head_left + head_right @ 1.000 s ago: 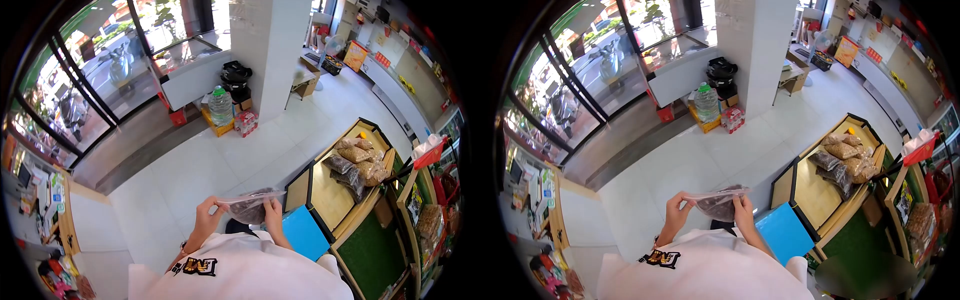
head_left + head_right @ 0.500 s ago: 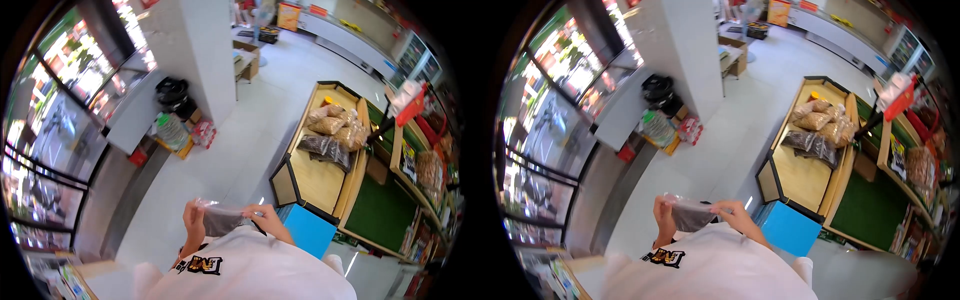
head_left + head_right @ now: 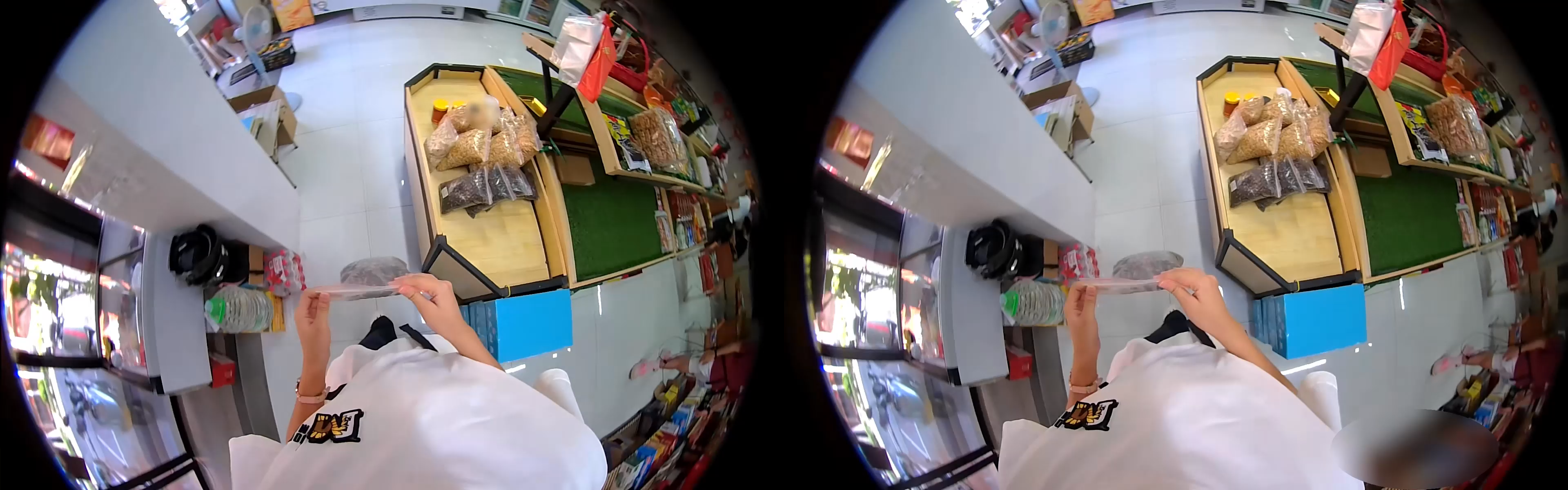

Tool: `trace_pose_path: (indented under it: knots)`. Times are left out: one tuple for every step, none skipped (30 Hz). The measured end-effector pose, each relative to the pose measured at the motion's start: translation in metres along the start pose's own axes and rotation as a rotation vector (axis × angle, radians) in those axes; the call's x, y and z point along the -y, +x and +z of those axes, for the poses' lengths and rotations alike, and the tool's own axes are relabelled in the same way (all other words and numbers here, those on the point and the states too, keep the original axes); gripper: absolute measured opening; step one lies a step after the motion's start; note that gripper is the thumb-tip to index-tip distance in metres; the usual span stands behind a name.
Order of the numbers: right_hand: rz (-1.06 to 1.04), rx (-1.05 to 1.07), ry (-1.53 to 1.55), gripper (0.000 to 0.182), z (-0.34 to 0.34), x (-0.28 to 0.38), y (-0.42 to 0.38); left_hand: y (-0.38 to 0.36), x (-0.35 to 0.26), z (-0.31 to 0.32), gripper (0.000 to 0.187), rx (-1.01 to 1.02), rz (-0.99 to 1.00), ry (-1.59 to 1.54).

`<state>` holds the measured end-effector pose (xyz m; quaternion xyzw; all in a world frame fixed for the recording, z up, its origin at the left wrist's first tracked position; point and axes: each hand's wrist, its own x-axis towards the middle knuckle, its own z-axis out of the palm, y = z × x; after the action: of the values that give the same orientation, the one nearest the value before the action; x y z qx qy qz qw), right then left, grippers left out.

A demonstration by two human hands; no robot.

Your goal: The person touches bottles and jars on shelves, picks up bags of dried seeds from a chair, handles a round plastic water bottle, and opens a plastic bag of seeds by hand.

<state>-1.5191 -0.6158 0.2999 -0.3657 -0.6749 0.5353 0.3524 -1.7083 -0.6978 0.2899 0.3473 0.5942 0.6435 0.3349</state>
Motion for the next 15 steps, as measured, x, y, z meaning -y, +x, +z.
trace_pose_path:
  knots:
    - [-0.067,-0.051,-0.053,0.016,0.010,0.001,0.016,0.027,0.008,-0.006,0.012,0.045,-0.013,-0.004]
    - [-0.111,-0.147,-0.071,0.015,0.017,-0.004,0.024,0.041,0.013,-0.008,0.012,0.066,-0.034,0.017]
    - [-0.092,-0.168,-0.069,0.015,0.020,-0.006,0.026,0.049,0.015,-0.010,0.013,0.086,-0.055,0.042]
    - [0.000,-0.200,-0.035,0.015,0.021,-0.007,0.027,0.057,0.016,-0.010,0.013,0.112,-0.070,0.048]
    - [0.088,-0.234,0.000,0.015,0.022,-0.009,0.029,0.065,0.017,-0.008,0.013,0.151,-0.097,0.062]
    - [0.113,-0.271,-0.033,0.016,0.023,-0.014,0.029,0.074,0.019,-0.004,0.013,0.191,-0.119,0.072]
    - [0.122,-0.300,-0.035,0.016,0.023,-0.016,0.031,0.082,0.022,-0.001,0.013,0.222,-0.123,0.071]
    - [0.216,-0.290,-0.052,0.016,0.022,-0.017,0.033,0.089,0.026,0.002,0.013,0.261,-0.138,0.065]
    - [0.314,-0.277,-0.067,0.015,0.020,-0.019,0.033,0.093,0.031,0.006,0.013,0.299,-0.157,0.057]
    - [0.327,-0.304,-0.072,0.015,0.018,-0.020,0.033,0.098,0.035,0.011,0.013,0.327,-0.165,0.052]
    - [0.316,-0.329,-0.095,0.015,0.015,-0.023,0.033,0.102,0.040,0.016,0.014,0.371,-0.198,0.029]
    - [0.305,-0.354,-0.116,0.015,0.012,-0.025,0.032,0.106,0.044,0.023,0.014,0.413,-0.231,0.008]
    - [0.315,-0.378,-0.116,0.015,0.007,-0.029,0.031,0.110,0.050,0.030,0.014,0.439,-0.237,0.009]
    - [0.281,-0.431,-0.171,0.015,0.003,-0.034,0.028,0.113,0.055,0.037,0.014,0.490,-0.249,0.019]
    - [0.246,-0.485,-0.226,0.015,-0.001,-0.038,0.027,0.117,0.060,0.043,0.015,0.543,-0.258,0.031]
